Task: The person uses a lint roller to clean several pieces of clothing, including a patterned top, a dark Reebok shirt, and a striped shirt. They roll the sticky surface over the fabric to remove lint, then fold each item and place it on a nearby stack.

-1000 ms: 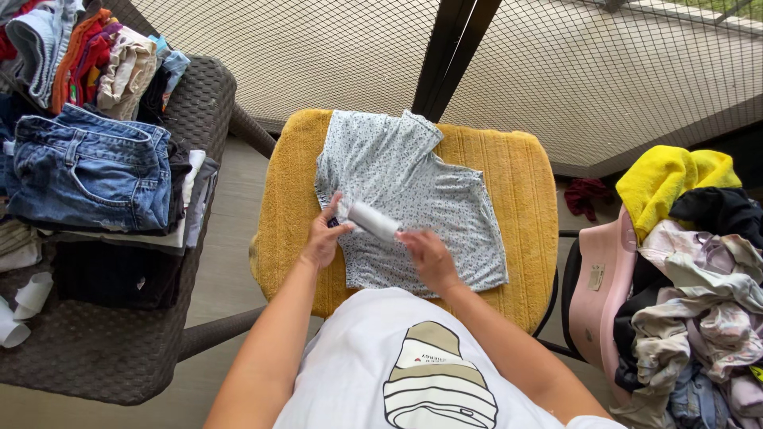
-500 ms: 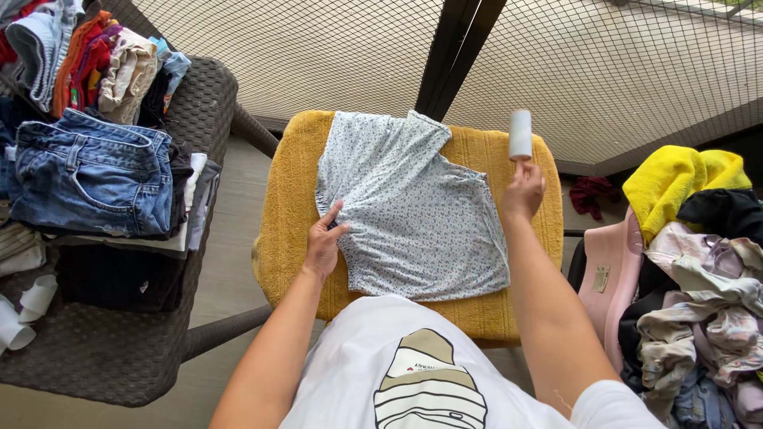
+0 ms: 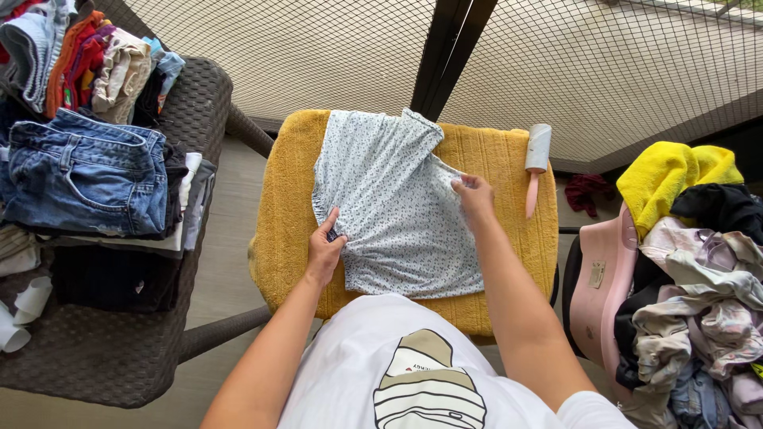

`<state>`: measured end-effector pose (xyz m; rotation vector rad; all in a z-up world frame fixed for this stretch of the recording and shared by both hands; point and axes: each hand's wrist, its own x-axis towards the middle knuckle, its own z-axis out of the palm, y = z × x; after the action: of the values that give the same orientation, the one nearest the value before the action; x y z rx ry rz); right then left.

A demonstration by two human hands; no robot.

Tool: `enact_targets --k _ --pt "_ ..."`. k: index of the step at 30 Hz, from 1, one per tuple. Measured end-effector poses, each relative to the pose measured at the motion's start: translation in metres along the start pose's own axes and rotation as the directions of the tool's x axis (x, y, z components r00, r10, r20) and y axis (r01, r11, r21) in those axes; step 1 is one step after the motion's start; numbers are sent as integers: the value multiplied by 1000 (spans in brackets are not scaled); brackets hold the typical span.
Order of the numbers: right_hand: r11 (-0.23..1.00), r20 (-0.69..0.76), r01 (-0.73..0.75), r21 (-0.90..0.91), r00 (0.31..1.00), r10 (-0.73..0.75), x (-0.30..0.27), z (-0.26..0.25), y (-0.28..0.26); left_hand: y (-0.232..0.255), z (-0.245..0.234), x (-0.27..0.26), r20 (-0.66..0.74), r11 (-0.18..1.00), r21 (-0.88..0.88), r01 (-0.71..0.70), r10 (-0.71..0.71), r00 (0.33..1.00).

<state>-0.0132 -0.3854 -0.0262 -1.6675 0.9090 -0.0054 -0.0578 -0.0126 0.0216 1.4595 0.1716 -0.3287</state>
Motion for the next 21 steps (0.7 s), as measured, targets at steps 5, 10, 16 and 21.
enact_targets --k 5,10,16,21 --pt "920 -82 249 304 969 -235 12 1 17 11 -3 -19 -40 999 4 50 -49 998" --pt "978 -140 190 -90 969 -201 26 14 -27 -7 -9 -49 -48 997 -19 72 -72 996" --pt "859 161 414 -301 910 -382 52 64 -48 -28 -11 -66 -59 989 -34 141 -142 988" --pt "983 78 171 -66 983 -166 36 61 -47 -16 -16 -55 -80 989 -37 141 -144 986"
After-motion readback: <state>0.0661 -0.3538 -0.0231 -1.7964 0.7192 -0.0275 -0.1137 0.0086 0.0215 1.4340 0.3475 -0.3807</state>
